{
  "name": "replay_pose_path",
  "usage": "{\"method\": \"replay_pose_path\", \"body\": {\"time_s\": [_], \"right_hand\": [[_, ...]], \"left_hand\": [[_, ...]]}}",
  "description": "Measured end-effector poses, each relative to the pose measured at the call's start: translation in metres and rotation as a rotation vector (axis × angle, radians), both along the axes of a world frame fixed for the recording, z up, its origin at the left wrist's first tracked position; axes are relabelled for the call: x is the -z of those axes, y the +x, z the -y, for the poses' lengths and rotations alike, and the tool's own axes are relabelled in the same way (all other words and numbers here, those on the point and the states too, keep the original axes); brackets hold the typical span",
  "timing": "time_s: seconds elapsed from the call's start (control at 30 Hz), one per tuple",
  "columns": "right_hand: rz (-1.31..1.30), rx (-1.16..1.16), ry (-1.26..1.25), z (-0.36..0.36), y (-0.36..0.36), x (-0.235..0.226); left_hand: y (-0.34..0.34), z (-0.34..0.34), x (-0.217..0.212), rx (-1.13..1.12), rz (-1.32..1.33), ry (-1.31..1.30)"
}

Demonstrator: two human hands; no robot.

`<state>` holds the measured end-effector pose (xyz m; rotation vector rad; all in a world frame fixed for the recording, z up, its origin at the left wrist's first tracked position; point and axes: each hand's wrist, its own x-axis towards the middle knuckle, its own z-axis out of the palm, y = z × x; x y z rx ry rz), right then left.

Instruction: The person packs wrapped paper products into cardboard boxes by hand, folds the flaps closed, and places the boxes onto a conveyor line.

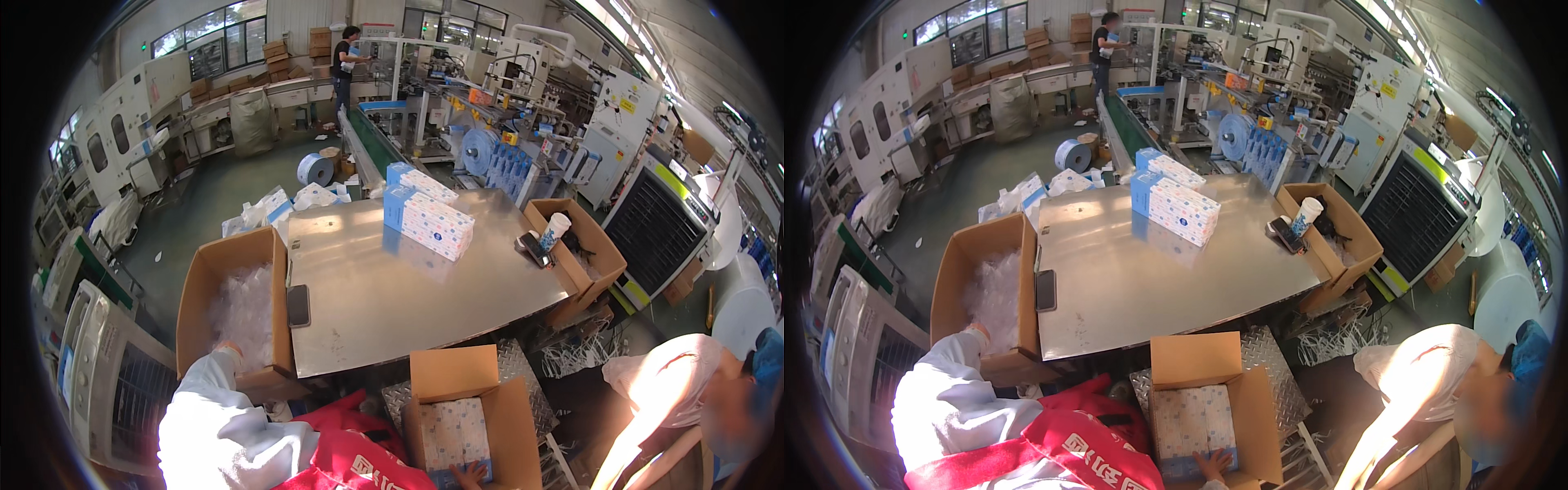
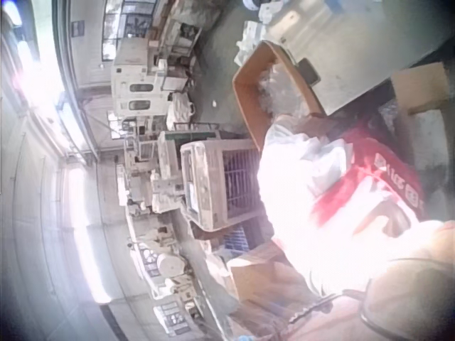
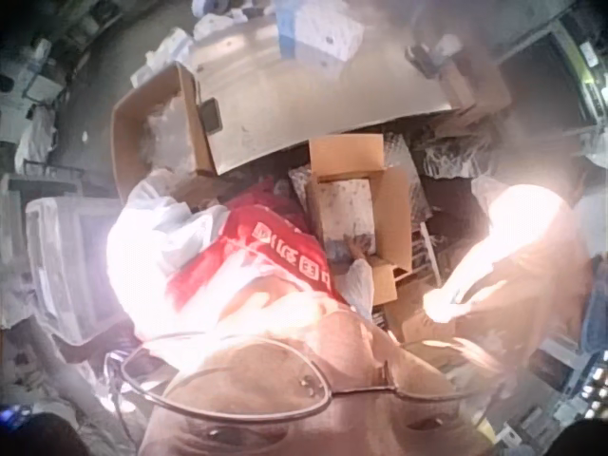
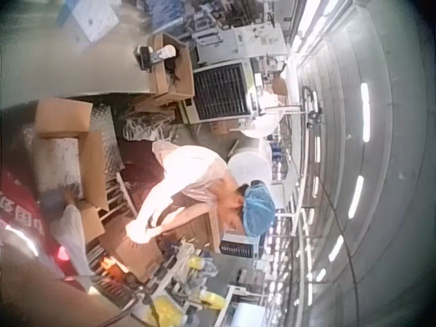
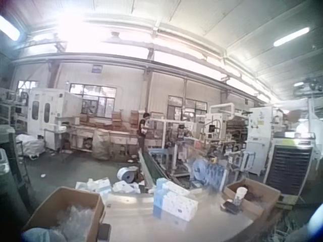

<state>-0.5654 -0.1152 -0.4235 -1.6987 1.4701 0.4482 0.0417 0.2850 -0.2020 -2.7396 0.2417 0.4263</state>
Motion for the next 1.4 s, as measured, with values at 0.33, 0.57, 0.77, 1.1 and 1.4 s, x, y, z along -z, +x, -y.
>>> {"method": "replay_pose_path", "body": {"time_s": [0.33, 0.57, 0.77, 1.1, 1.4], "right_hand": [[0.368, 0.148, -0.402, -0.001, 0.000, 0.035], [1.185, 0.207, -0.121, -0.040, 0.131, -0.226], [1.143, 0.361, -0.333, -0.039, 0.115, -0.234], [0.530, -0.333, -0.662, 0.004, 0.200, -0.259], [0.381, -0.835, -1.233, 0.284, 0.543, -0.349]], "left_hand": [[0.016, 0.092, -0.037, 0.024, 0.506, -0.928], [-0.186, 0.276, -0.084, 0.532, -1.108, -1.413], [-0.282, 0.318, -0.109, 0.679, -1.331, -1.197], [-0.144, 0.279, -0.072, 0.601, -0.603, -1.406], [-0.022, 0.281, -0.043, 0.438, -0.575, -1.260]]}}
